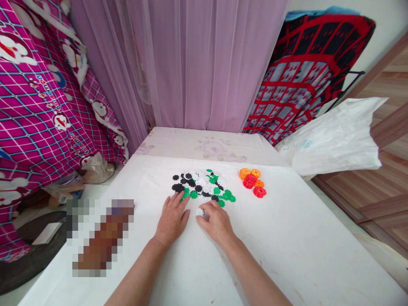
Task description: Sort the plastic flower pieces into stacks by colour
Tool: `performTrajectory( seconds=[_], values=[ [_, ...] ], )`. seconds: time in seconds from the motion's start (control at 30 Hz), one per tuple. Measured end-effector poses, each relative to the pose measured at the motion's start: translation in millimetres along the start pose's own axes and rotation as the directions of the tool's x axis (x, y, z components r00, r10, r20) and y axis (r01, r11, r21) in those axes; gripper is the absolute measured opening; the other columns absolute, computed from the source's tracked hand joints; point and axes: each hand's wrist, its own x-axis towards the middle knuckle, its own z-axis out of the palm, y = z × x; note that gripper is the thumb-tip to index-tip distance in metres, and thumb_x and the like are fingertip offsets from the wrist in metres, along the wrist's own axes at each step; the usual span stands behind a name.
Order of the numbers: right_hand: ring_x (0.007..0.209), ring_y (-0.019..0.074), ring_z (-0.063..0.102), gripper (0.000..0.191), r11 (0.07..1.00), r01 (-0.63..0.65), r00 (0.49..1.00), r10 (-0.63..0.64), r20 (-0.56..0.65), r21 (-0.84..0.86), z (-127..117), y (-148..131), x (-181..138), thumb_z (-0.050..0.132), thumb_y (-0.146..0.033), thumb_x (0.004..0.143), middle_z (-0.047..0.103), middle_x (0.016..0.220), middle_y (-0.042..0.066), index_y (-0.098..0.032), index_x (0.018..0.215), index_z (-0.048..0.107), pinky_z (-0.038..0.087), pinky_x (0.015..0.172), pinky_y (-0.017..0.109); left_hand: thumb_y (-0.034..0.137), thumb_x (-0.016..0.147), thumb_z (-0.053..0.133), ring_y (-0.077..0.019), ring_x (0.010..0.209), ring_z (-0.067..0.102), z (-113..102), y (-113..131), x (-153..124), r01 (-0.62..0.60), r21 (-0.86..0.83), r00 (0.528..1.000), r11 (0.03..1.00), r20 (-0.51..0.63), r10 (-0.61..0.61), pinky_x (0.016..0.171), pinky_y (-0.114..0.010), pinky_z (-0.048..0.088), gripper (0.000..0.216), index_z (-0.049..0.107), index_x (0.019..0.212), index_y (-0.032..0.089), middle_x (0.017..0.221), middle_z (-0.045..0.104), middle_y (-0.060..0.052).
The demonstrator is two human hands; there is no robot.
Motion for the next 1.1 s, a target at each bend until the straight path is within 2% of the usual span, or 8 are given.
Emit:
performTrajectory(
  seconds=[0.3, 0.47, 0.53, 0.63, 0.7, 0.77, 0.97, 1.1],
  values=[
    [0.089, 0.0167, 0.062, 0.022, 0.999, 0.018, 1.0, -0.017, -0.016, 0.041, 2, 1, -1, 0.066, -0.025, 0.077, 0.063, 0.098, 0.003, -0.023, 0.099, 0.069, 0.046, 0.083, 0.027, 0.026, 0.092, 0.044, -0.0281, 0.136, 0.043, 0, 0, 0, 0.001, 0.012, 1.0, 1.0, -0.008, -0.001, 0.112, -0.055, 0.034, 0.043, 0.054, 0.134, 0.023, 0.146, 0.05, -0.01],
    [0.068, 0.0114, 0.058, 0.016, 0.991, 0.04, 0.996, -0.029, -0.089, 0.125, -5, 18, 1, 0.056, -0.021, 0.082, 0.065, 0.089, 0.001, -0.022, 0.091, 0.069, 0.045, 0.071, 0.023, 0.026, 0.092, 0.044, -0.0286, 0.136, 0.042, -2, 2, 1, 0.002, 0.019, 1.0, 1.0, 0.005, -0.002, 0.112, -0.055, 0.034, 0.043, 0.055, 0.133, 0.021, 0.146, 0.05, -0.011],
    [0.067, 0.0114, 0.058, 0.018, 0.997, -0.005, 0.99, 0.016, -0.138, 0.075, -12, 30, 3, 0.051, -0.019, 0.084, 0.066, 0.086, 0.0, -0.022, 0.086, 0.068, 0.044, 0.07, 0.023, 0.026, 0.093, 0.043, -0.0292, 0.136, 0.043, -3, 2, 1, 0.005, 0.02, 1.0, 1.0, 0.016, -0.005, 0.113, -0.055, 0.034, 0.043, 0.055, 0.133, 0.02, 0.146, 0.05, -0.011],
    [0.07, 0.0128, 0.06, 0.02, 0.987, -0.141, 0.975, 0.126, -0.182, -0.076, -21, 46, 5, 0.05, -0.018, 0.083, 0.068, 0.087, -0.001, -0.024, 0.083, 0.069, 0.042, 0.068, 0.024, 0.027, 0.093, 0.044, -0.0294, 0.136, 0.043, -2, 1, 1, 0.005, 0.014, 1.0, 1.0, 0.017, -0.006, 0.113, -0.056, 0.033, 0.043, 0.055, 0.133, 0.02, 0.146, 0.05, -0.011],
    [0.071, 0.0134, 0.06, 0.023, 0.969, -0.197, 0.965, 0.164, -0.206, -0.151, -24, 51, 6, 0.051, -0.017, 0.083, 0.069, 0.092, 0.0, -0.026, 0.09, 0.071, 0.041, 0.066, 0.024, 0.027, 0.092, 0.044, -0.0283, 0.137, 0.042, -1, 1, 1, 0.004, 0.006, 1.0, 1.0, 0.001, -0.004, 0.113, -0.055, 0.033, 0.043, 0.054, 0.134, 0.022, 0.146, 0.05, -0.011],
    [0.072, 0.0133, 0.06, 0.027, 0.967, -0.197, 0.963, 0.159, -0.219, -0.164, -25, 51, 6, 0.051, -0.018, 0.084, 0.068, 0.097, 0.001, -0.026, 0.099, 0.071, 0.042, 0.066, 0.024, 0.027, 0.092, 0.044, -0.0277, 0.137, 0.042, -1, 1, 1, 0.004, 0.002, 1.0, 1.0, -0.004, -0.004, 0.113, -0.055, 0.032, 0.043, 0.054, 0.135, 0.024, 0.146, 0.05, -0.01],
    [0.081, 0.0142, 0.06, 0.028, 0.989, -0.05, 0.993, 0.034, -0.115, -0.138, -19, 33, 7, 0.057, -0.03, 0.086, 0.065, 0.098, 0.001, -0.029, 0.111, 0.069, 0.045, 0.074, 0.025, 0.027, 0.093, 0.043, -0.0279, 0.137, 0.041, -1, 0, 1, 0.002, -0.004, 1.0, 1.0, 0.009, -0.002, 0.113, -0.056, 0.033, 0.044, 0.053, 0.135, 0.023, 0.148, 0.048, -0.011],
    [0.086, 0.0169, 0.06, 0.03, 0.977, -0.056, 0.998, 0.046, -0.052, -0.204, -19, 25, 9, 0.062, -0.034, 0.083, 0.065, 0.096, 0.002, -0.031, 0.112, 0.069, 0.044, 0.073, 0.026, 0.027, 0.093, 0.043, -0.0274, 0.137, 0.042, 0, 0, 0, 0.002, -0.004, 1.0, 1.0, -0.01, -0.002, 0.113, -0.055, 0.033, 0.043, 0.054, 0.135, 0.024, 0.147, 0.049, -0.01]
  ],
)
